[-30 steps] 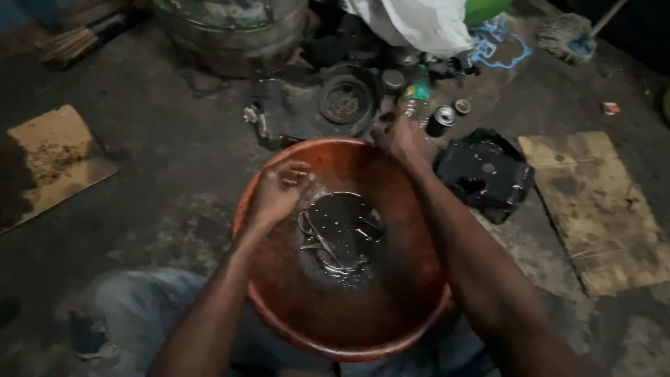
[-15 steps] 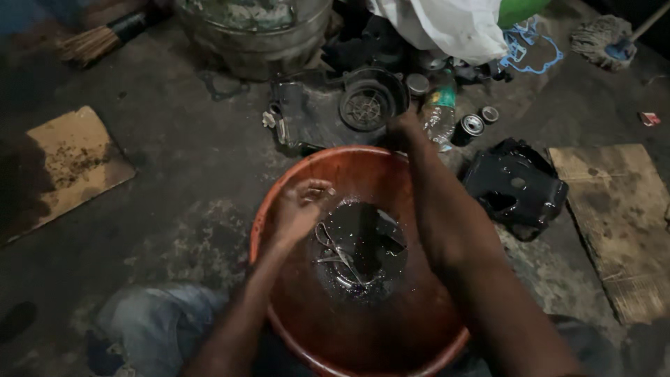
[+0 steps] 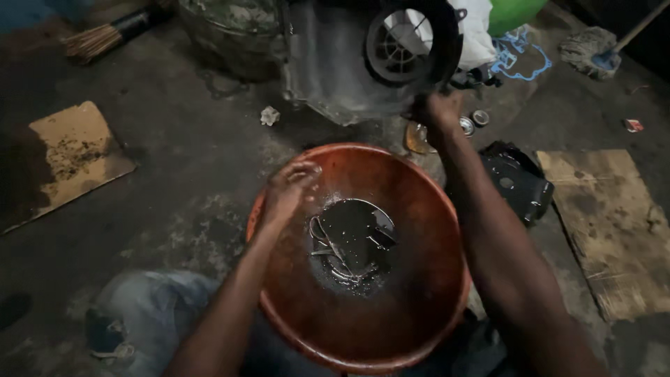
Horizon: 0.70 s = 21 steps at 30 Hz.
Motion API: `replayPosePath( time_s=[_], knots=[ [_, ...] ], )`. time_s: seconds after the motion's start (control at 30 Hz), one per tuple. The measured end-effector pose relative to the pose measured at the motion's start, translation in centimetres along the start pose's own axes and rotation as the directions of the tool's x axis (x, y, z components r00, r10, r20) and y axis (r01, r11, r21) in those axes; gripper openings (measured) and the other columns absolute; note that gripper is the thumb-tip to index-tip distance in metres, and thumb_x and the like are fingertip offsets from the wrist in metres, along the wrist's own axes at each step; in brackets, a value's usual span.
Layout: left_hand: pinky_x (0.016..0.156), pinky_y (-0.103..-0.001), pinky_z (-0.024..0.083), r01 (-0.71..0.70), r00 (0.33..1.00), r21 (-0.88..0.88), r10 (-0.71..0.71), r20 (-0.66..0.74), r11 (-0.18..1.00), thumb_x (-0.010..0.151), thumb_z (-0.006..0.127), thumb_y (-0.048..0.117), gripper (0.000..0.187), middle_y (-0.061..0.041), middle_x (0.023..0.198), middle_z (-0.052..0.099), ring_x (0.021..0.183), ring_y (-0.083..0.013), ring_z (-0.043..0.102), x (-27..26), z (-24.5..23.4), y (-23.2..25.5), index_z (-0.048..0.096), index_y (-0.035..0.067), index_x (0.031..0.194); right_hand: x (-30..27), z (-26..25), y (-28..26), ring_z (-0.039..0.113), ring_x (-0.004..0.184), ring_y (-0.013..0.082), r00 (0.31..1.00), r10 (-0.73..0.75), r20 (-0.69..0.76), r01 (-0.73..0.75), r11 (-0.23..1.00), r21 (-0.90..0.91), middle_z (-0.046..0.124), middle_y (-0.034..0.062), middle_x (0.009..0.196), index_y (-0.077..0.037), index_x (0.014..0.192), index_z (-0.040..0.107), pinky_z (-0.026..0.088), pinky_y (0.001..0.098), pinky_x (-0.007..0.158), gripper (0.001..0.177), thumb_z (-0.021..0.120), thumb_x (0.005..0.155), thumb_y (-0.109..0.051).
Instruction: The person scrubs various mechanical parts by hand in a basin filled with dark liquid. They handle a circular metal component and a rectangular metal casing, rubbing them thoroughly to remove grime. The person places the cleaned parts on the floor beside the basin.
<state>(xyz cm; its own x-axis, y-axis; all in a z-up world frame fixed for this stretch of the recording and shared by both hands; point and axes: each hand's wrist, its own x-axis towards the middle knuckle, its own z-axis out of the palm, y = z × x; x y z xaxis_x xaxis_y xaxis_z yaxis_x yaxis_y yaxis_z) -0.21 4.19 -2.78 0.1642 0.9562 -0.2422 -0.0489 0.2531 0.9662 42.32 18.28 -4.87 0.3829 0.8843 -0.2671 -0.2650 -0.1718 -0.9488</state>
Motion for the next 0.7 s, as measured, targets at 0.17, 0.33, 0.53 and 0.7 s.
replayPosePath(
  time_s=[0.17, 0.33, 0.53, 0.7],
  knots=[
    [0.09, -0.048, 0.061, -0.025, 0.985, -0.426, 0.095, 0.145, 0.904, 0.083, 0.08, 0.028, 0.045, -0.011, 0.113, 0.073, 0.1, -0.0278, 0.071, -0.9, -0.8, 1.1, 0.066, 0.011, 0.122, -13.9, 1.2, 0.5, 0.072, 0.082, 0.023, 0.98, 0.105, 0.166, -0.082, 0.986, -0.143, 0.071, 0.0106, 0.09, -0.003, 0.118, 0.064, 0.059, 0.0378, 0.075, 0.046, 0.049, 0.098, -0.042],
    [0.108, -0.05, 0.039, -0.047, 0.994, -0.346, 0.078, 0.075, 0.937, 0.086, 0.066, 0.027, 0.039, -0.013, 0.127, 0.071, 0.125, -0.0254, 0.061, -1.5, -0.7, 1.0, 0.071, 0.005, 0.118, -27.8, 4.2, 0.6, 0.073, 0.087, 0.0225, 0.913, 0.304, 0.27, -0.152, 0.871, -0.467, 0.072, 0.0113, 0.095, 0.001, 0.126, 0.064, 0.061, 0.0374, 0.081, 0.057, 0.043, 0.102, -0.045],
    [0.096, -0.056, 0.053, -0.135, 0.989, -0.405, 0.102, -0.103, 0.904, 0.096, 0.052, 0.022, 0.032, -0.018, 0.111, 0.072, 0.107, -0.0342, 0.065, 2.0, -4.9, -2.4, 0.07, -0.004, 0.104, -29.3, 2.4, 2.2, 0.072, 0.101, 0.0323, 0.833, 0.179, 0.523, 0.471, 0.268, -0.841, 0.075, 0.0165, 0.109, -0.007, 0.127, 0.066, 0.059, 0.044, 0.086, 0.064, 0.08, 0.077, -0.045],
    [0.091, -0.042, 0.062, -0.745, 0.667, -0.035, 0.742, -0.071, 0.666, 0.104, 0.055, 0.01, 0.018, -0.016, 0.098, 0.073, 0.093, -0.0251, 0.074, 7.2, -7.9, -8.0, 0.065, -0.006, 0.102, -30.7, 2.2, 7.6, 0.072, 0.098, 0.0394, 0.899, 0.271, 0.344, 0.396, -0.165, -0.904, 0.074, 0.0215, 0.102, -0.009, 0.111, 0.072, 0.058, 0.0494, 0.083, 0.037, 0.073, 0.086, -0.037]
  ],
)
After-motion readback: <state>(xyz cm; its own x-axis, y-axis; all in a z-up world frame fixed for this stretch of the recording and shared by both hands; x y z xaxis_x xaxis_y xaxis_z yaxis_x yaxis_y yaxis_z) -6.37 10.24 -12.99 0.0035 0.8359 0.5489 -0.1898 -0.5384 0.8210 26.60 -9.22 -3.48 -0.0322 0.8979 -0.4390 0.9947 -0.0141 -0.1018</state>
